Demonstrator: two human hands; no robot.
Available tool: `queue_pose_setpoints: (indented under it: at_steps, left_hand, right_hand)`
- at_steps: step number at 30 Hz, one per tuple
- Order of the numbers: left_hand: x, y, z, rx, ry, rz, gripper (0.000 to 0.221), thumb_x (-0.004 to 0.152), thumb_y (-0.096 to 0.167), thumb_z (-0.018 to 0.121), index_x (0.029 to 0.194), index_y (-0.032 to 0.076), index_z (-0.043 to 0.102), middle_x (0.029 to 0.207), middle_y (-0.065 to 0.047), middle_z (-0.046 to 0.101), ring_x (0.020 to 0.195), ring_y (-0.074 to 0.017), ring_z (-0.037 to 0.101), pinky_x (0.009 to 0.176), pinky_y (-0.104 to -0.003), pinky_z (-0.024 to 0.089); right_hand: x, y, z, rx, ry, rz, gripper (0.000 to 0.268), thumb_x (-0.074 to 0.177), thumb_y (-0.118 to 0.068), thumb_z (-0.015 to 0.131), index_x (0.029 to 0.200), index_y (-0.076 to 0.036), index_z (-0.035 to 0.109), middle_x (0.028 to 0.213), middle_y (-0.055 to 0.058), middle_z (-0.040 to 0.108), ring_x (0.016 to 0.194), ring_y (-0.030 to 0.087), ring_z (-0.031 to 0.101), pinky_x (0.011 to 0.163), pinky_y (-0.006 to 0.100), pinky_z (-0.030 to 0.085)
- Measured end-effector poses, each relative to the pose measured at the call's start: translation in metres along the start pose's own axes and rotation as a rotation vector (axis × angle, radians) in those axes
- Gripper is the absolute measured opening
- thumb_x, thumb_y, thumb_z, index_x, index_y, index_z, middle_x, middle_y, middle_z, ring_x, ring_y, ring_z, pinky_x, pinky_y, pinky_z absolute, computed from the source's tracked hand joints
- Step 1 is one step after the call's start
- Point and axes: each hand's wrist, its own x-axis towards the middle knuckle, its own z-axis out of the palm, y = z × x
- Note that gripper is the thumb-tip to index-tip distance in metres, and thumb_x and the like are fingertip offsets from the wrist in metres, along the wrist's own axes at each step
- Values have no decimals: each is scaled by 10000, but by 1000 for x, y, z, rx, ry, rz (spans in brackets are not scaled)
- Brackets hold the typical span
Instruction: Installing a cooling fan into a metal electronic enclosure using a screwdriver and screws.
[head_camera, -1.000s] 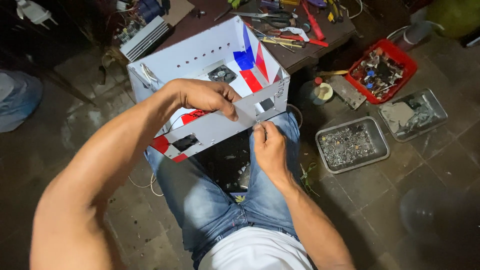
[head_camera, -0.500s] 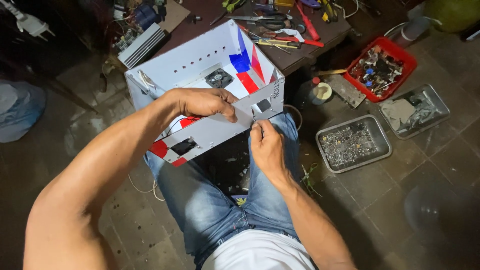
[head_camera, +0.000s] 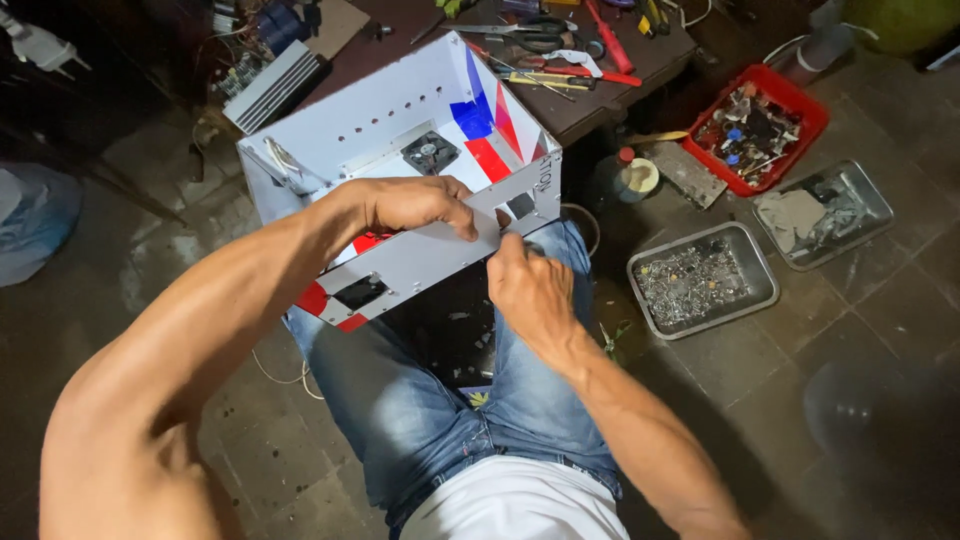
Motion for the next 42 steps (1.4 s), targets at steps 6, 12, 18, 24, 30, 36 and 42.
queue_pose_setpoints:
  at_steps: [6,12,18,24,30,36,42]
  left_hand:
    - [11,8,6,119,57,34,451,689,309,832,1002,19,686,788,-143,645,736,-225,672,672,-401,589]
    - [7,22,2,232,16,182,242,706,303,786,719,69,726,660,-94,622,620,-170,587,632,-337,539]
    - [27,5,1,202,22,200,239,708,312,759,656,80,730,593,-65,607,557,-159,565,577,-293,489]
    - [30,-1,4,142,-19,222,209,715,257,722,601,83,709,536,-34,553,509,-129,529,540,-259,432]
    - [23,3,6,132,-18,232,233,715,264,717,571,85,678,517,-40,520,502,-133,486,524,-282,421]
    - [10,13,9,96,-2,206,219,686,258,707,569,73,703,487,-47,509,451,-152,487,498,-281,401]
    - [18,11,10,84,-5,192,246,709,264,711,558,71,693,488,-49,546,460,-133,501,487,-273,386]
  right_hand:
    - [3,16,13,-246,59,-252,103,871,-175,523,781,-135,550,481,58,581,425,249,650,425,385,542]
    - [19,23,16,391,-182,243,255,870,-231,538,721,-25,560,595,265,564,651,460,649,476,553,433]
    - [25,13,18,1384,-428,1068,194,857,-199,522,781,-24,558,523,-114,133,328,33,199,264,212,185]
    - [13,22,44,994,-271,925,136,741,-142,595,709,-20,646,406,8,368,301,109,357,227,269,299]
    - [6,25,37,-232,204,-320,168,828,-150,554,667,-118,518,395,22,434,336,199,553,343,296,475]
    - [1,26,60,-76,142,-170,165,846,-233,561,731,-117,537,363,11,395,359,268,585,336,410,485]
    - [20,15,38,1529,-339,1181,180,851,-214,527,762,-58,531,505,-110,142,337,63,243,262,216,234]
